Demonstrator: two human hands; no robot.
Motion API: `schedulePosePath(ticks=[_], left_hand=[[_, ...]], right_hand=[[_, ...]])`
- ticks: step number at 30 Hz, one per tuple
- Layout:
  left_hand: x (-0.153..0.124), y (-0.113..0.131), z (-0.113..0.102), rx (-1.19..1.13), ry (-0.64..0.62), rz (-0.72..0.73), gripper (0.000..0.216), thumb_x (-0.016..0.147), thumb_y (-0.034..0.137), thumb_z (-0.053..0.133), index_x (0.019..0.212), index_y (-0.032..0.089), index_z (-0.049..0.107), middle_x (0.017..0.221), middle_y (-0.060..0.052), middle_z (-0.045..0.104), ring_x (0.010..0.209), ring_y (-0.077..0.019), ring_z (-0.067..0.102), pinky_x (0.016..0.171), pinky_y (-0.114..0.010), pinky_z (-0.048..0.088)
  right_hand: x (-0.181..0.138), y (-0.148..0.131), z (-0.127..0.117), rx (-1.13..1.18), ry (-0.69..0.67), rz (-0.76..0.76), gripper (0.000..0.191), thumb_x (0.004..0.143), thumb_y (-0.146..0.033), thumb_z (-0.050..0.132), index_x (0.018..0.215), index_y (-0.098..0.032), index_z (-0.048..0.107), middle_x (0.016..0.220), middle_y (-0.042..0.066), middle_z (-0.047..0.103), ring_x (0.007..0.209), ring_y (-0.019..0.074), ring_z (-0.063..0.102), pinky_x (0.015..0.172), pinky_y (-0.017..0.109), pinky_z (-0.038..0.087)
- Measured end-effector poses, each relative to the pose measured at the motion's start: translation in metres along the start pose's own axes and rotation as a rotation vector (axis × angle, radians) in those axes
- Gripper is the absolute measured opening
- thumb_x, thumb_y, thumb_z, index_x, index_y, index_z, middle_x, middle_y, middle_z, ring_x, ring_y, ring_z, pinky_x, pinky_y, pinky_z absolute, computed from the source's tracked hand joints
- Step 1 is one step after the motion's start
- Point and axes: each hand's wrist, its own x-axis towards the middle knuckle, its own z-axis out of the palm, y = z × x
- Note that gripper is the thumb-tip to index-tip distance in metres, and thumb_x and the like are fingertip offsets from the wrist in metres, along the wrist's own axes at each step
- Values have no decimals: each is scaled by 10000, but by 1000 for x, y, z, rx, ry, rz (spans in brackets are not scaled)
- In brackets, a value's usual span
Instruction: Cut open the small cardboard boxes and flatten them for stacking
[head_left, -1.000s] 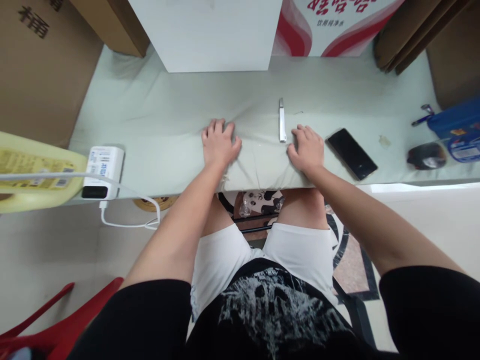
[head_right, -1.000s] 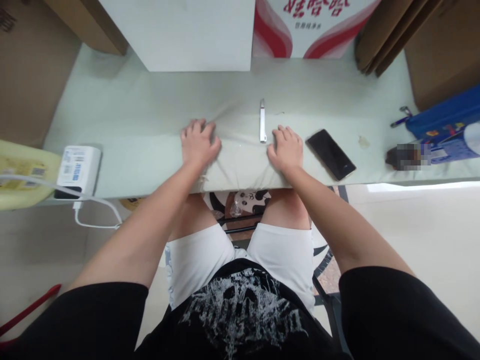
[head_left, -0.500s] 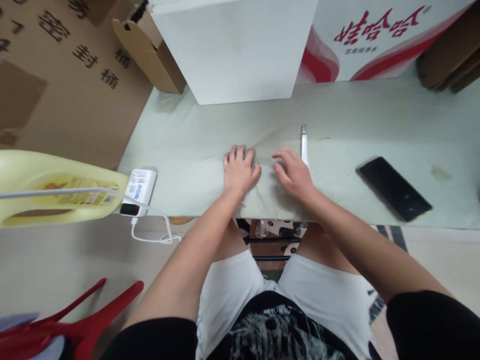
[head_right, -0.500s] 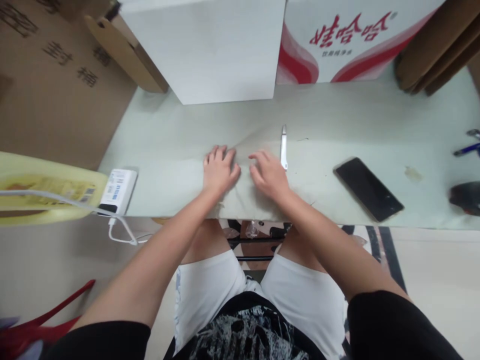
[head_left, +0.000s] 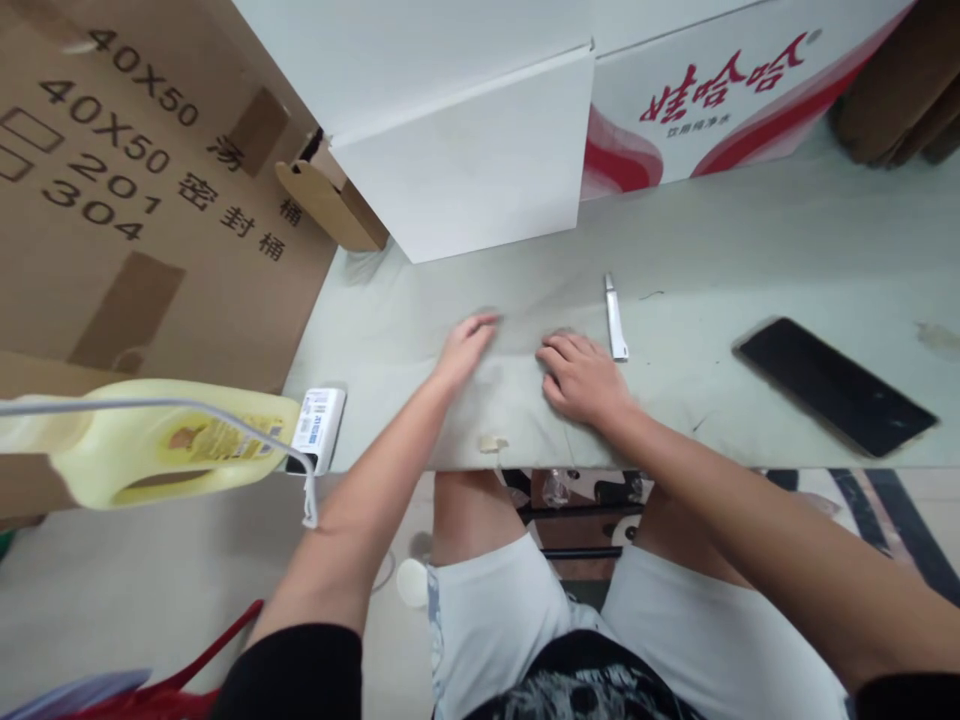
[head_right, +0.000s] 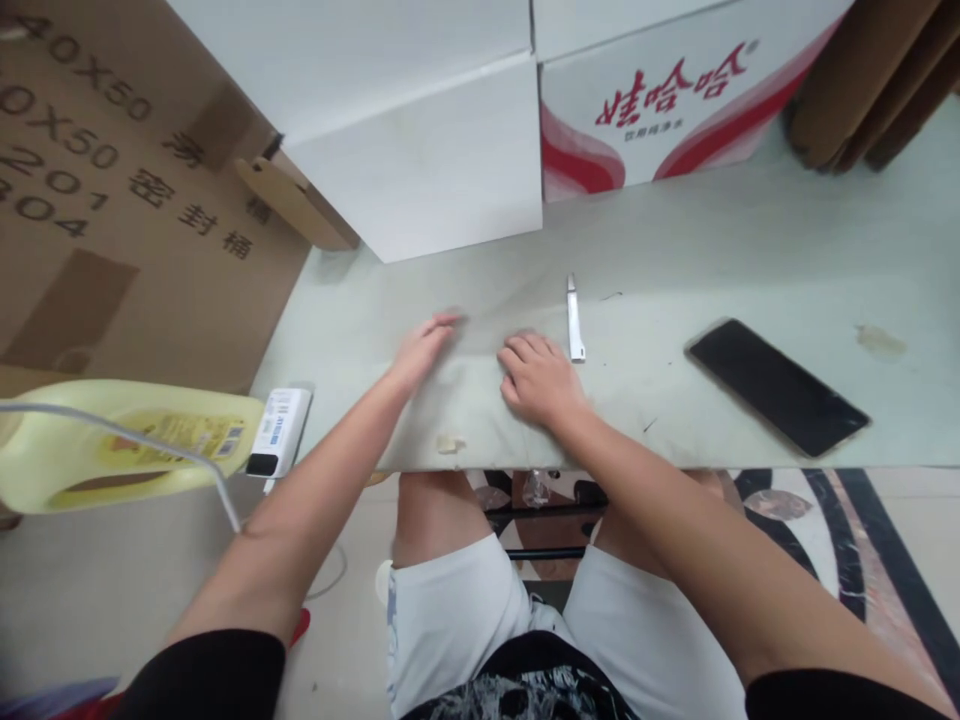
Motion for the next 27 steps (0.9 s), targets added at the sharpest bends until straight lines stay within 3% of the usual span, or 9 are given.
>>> schedulePosePath(ticks=[2, 8, 14, 16, 20, 23, 27], left_hand=[[22, -15, -23, -3, 36, -39, 407, 930, 229, 455, 1239, 218, 718, 1185, -54, 785, 1078, -225, 740, 953, -356, 605], [83, -58, -105, 85, 241, -137, 427, 886, 216, 491, 1270, 135, 662, 1307, -147, 691, 1264, -311, 629, 1149, -473, 487], [130, -66, -170, 226, 361, -98, 528, 901, 349, 624, 1419, 264, 572, 1567, -24, 473, 1479, -374, 378, 1308, -542, 323], [145, -61, -181, 237, 357, -116, 578, 922, 356, 605, 1485, 285, 491, 1574, -12, 498, 1484, -379, 391, 1293, -579, 332], [166, -51, -189, 307, 281, -253, 812, 858, 241, 672, 1572, 133, 302, 1591, -161, 506, 1483, -402, 459, 1232, -590, 402], [163, -48, -189, 331, 330, -301, 734, 854, 215, 689, 1500, 61, 377, 1581, -220, 512, 1491, -399, 468, 1236, -574, 405], [134, -46, -193, 393, 413, -331, 643, 861, 207, 701, 1428, 9, 471, 1564, -251, 520, 1511, -389, 452, 1246, -562, 401]], right_hand=[[0, 0, 0, -7, 3, 4, 365, 930, -254, 515, 1233, -161, 695, 1409, 140, 659, 1331, 330, 562, 1121, 481, 443], [-1, 0, 3, -20, 39, -16, 326, 932, -258, 520, 1191, -190, 705, 1376, 132, 680, 1306, 325, 580, 1119, 491, 455], [-1, 0, 6, -58, 73, -37, 307, 920, -256, 538, 1163, -184, 710, 1340, 130, 701, 1300, 317, 594, 1112, 467, 460], [-1, 1, 6, -72, 93, -53, 291, 921, -258, 545, 1150, -186, 709, 1328, 123, 705, 1287, 310, 604, 1106, 452, 459], [-2, 2, 7, -103, 131, -85, 268, 933, -255, 548, 1139, -178, 702, 1308, 110, 711, 1263, 299, 614, 1095, 436, 454], [-3, 3, 8, -108, 138, -97, 268, 935, -255, 550, 1141, -171, 697, 1304, 114, 711, 1258, 296, 614, 1094, 434, 450], [-3, 3, 8, -109, 114, -73, 270, 934, -257, 546, 1141, -172, 697, 1308, 118, 708, 1272, 302, 608, 1079, 444, 457]])
